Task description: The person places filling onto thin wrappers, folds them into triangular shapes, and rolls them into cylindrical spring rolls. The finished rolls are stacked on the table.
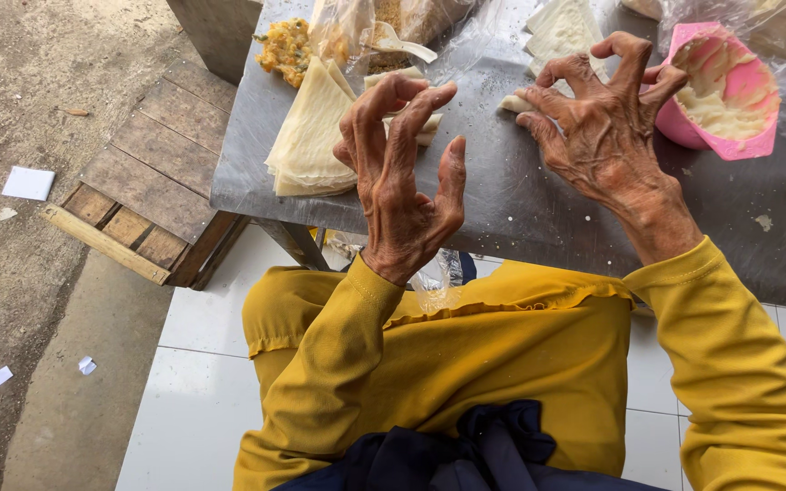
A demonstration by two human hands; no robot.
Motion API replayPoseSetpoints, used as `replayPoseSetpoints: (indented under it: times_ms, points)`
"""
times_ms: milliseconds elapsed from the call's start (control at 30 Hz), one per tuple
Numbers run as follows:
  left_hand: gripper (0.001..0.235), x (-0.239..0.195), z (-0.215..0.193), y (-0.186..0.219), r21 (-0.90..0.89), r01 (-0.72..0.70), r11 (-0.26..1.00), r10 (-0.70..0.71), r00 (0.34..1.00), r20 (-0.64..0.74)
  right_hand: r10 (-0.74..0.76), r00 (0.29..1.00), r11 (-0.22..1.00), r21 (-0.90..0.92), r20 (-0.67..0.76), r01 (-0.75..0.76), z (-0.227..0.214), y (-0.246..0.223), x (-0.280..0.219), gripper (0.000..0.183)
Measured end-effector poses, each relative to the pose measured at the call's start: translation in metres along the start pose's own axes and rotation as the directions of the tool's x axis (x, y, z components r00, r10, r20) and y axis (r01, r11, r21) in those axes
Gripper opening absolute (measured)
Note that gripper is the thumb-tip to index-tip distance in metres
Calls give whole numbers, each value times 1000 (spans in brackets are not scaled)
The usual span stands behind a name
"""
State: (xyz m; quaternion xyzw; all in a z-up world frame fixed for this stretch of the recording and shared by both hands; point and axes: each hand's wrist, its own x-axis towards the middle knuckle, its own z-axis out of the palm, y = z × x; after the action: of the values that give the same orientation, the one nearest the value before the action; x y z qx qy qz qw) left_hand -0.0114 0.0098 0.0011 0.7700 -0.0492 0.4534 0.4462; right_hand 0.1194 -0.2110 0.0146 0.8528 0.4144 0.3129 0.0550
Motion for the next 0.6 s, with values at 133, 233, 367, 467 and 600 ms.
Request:
replayPoseSetpoints:
  times_ms: [133, 233, 367, 467, 600]
  points:
    - [48, -2, -2, 1, 31, 12, 999, -8, 992, -130, -14, 1000, 1000, 21, -26, 15, 3, 3, 4, 26]
    - [46, -5, -3, 0, 74, 35, 997, -16, 968, -249, 16, 999, 995, 98, -31, -13, 10, 3, 9, 22]
    - [37, -12, -2, -2, 8, 83, 996, -74, 916, -393, 13, 999, 1000, 25, -38, -12, 7, -1, 18, 11]
    - [33, -13, 1, -4, -50, 109, 993, -120, 891, -437, -33, 997, 990, 137, -72, 42, -5, -12, 30, 14]
    - [30, -13, 0, -3, -9, 126, 992, -119, 904, -410, -94, 986, 972, 203, -139, 122, -10, -52, 59, 20]
